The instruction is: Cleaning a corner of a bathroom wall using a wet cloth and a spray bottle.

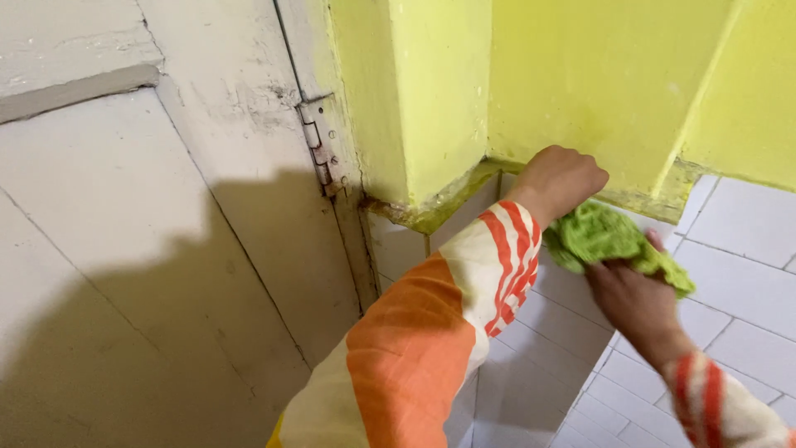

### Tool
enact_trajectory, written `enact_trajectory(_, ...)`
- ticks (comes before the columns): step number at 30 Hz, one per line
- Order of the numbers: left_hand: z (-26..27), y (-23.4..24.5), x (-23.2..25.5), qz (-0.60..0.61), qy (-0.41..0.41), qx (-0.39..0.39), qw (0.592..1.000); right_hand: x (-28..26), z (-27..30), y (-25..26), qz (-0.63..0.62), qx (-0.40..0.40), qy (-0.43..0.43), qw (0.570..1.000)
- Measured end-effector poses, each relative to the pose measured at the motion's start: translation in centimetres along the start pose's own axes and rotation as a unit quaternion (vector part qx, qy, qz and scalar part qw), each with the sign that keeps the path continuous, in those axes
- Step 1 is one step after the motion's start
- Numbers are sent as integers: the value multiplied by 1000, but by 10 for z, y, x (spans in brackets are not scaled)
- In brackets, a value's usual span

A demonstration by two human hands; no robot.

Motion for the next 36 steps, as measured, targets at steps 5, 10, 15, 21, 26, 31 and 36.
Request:
enact_trajectory(5,-2,4,-6,-8,-20,5,1000,-87,9,-123,197,-3,103,975)
enact_trajectory(10,0,2,-11,-20,-20,31,999,-116,25,-116,0,6,87,996)
enact_trajectory(15,-4,-4,4,-33,-47,-16,998,-69,99,-165,38,-230,36,972)
enact_trajectory(21,5,8,15,-62,-92,-20,994,-32,81,-49,70,-21,104,992)
enact_trajectory(26,12,9,4,-9,-94,-3,995,-14,-27,62,-69,62,-50,994)
enact_trajectory(31,16,16,-5,-36,-86,-2,996,-56,11,-57,102,78,78,989)
enact_trajectory(36,29,20,-15,-25,-65,16,997,-63,110,-157,43,-180,122,975)
Point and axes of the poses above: each hand's wrist, its own z-axis away from the middle knuckle, its own y-axis out of the back of the hand, x = y × z, the point moved 7 cm from there along -z, towards the middle knuckle, and after that the axes turned 15 degrees about -y, right-handed, at the moved point
